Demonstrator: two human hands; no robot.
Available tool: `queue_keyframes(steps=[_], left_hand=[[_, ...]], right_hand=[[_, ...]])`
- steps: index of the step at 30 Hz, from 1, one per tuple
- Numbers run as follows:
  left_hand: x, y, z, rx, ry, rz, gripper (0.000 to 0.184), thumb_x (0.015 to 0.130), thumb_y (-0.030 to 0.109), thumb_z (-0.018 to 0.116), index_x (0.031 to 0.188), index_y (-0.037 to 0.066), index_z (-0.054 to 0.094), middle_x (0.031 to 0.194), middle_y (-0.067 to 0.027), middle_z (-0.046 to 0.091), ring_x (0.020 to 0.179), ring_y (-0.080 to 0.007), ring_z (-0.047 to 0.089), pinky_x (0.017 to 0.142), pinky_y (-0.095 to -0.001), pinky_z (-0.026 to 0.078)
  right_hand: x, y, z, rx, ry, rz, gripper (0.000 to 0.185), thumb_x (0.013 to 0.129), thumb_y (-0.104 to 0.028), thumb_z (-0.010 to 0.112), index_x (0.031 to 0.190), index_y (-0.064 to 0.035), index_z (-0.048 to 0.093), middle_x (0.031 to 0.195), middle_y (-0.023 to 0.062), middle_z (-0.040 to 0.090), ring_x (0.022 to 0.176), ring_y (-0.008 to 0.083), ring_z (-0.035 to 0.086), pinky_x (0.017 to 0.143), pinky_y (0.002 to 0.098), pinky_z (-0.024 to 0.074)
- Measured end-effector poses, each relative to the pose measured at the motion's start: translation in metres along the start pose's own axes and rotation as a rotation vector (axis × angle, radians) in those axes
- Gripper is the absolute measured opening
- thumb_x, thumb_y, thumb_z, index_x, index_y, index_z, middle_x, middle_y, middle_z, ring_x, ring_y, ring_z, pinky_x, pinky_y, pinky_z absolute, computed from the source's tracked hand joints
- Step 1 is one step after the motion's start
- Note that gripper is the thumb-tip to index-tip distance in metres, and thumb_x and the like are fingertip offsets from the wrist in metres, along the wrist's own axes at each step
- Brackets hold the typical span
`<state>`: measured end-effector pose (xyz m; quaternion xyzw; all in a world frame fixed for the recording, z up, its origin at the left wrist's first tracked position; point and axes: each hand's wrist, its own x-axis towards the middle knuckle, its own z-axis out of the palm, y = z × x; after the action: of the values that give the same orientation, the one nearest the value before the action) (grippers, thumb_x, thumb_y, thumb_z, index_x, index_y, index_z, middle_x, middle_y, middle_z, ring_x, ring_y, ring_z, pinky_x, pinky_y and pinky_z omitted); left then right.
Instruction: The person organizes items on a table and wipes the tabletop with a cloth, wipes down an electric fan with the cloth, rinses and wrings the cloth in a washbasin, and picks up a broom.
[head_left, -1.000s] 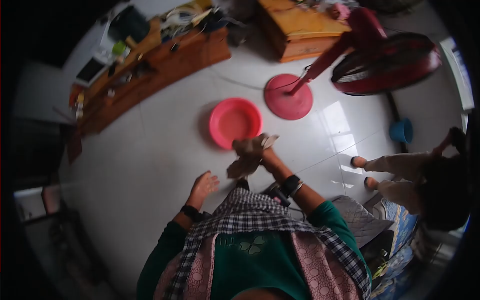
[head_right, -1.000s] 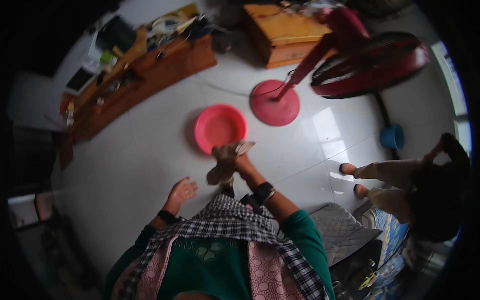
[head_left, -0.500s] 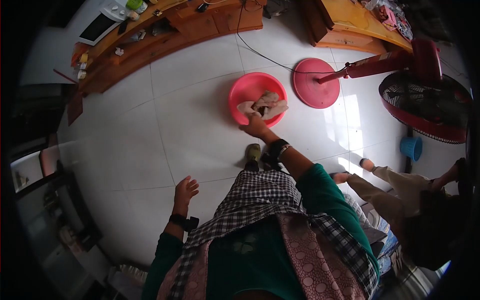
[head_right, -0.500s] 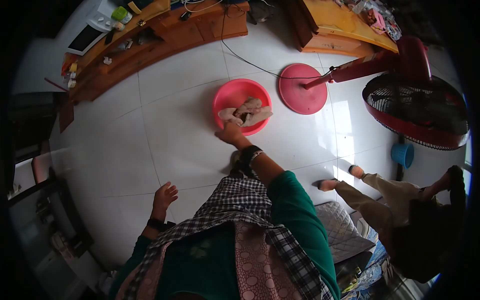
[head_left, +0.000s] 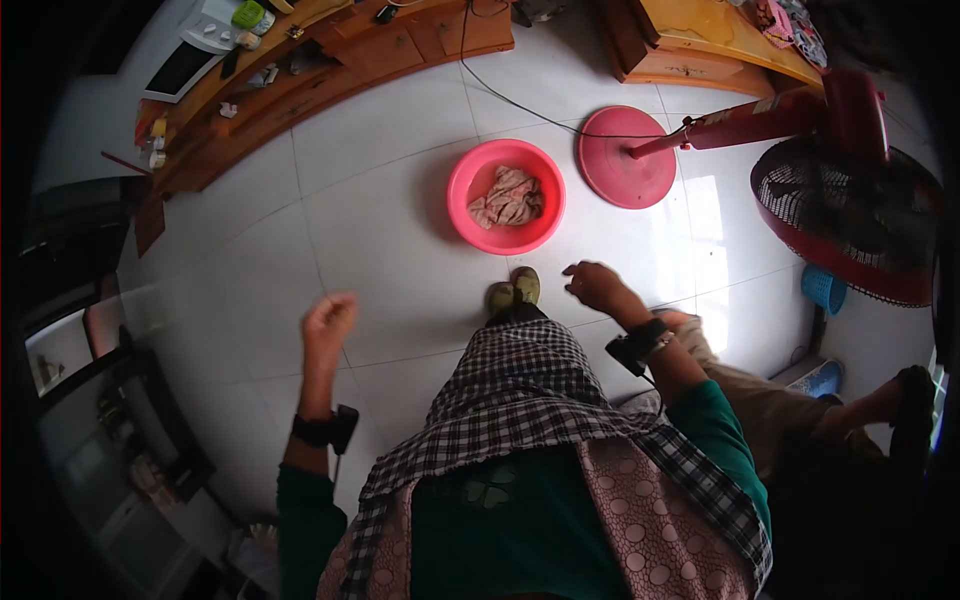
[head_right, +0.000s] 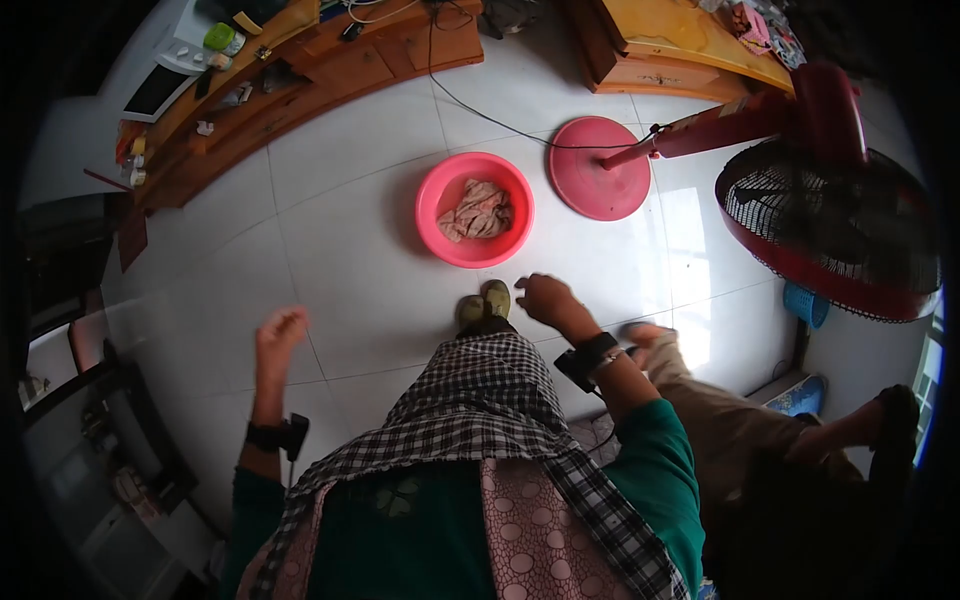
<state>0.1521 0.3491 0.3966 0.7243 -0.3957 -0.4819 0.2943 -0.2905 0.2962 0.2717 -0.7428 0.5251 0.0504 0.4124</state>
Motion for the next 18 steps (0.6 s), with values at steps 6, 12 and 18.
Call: queue_keyframes(steps=[6, 12, 18], left_hand=[[-0.007, 0.215, 0.038, 0.073, 0.021, 0.907, 0.019, 0.078, -0.003, 0.058, 0.097, -0.006, 0.06, 0.106, -0.0129, 0.056, 0.098, -0.0238, 0.055, 0.08, -0.0318, 0.048], [0.004, 0.321, 0.082, -0.218, -0.178, 1.593, 0.034, 0.089, 0.024, 0.051, 0.115, 0.004, 0.055, 0.117, -0.0206, 0.05, 0.11, -0.03, 0.049, 0.083, -0.0446, 0.049], [0.021, 0.346, 0.093, -0.289, -0.282, 1.714, 0.034, 0.089, 0.024, 0.051, 0.116, 0.004, 0.055, 0.116, -0.0197, 0.051, 0.109, -0.0296, 0.05, 0.082, -0.0442, 0.049]], right_hand=[[-0.002, -0.031, -0.11, 0.358, 0.491, -0.109, 0.018, 0.079, -0.004, 0.062, 0.096, -0.0036, 0.065, 0.089, 0.0159, 0.065, 0.08, 0.0317, 0.063, 0.07, 0.0363, 0.0509], [0.011, -0.01, -0.077, 0.419, 0.461, -0.083, 0.015, 0.08, -0.008, 0.062, 0.094, -0.0035, 0.066, 0.089, 0.0148, 0.065, 0.08, 0.0315, 0.064, 0.072, 0.0372, 0.0511], [-0.002, 0.0, -0.02, 0.335, 0.246, -0.021, 0.016, 0.085, -0.015, 0.054, 0.092, -0.0055, 0.066, 0.091, 0.0141, 0.065, 0.082, 0.0329, 0.062, 0.075, 0.0401, 0.0502]])
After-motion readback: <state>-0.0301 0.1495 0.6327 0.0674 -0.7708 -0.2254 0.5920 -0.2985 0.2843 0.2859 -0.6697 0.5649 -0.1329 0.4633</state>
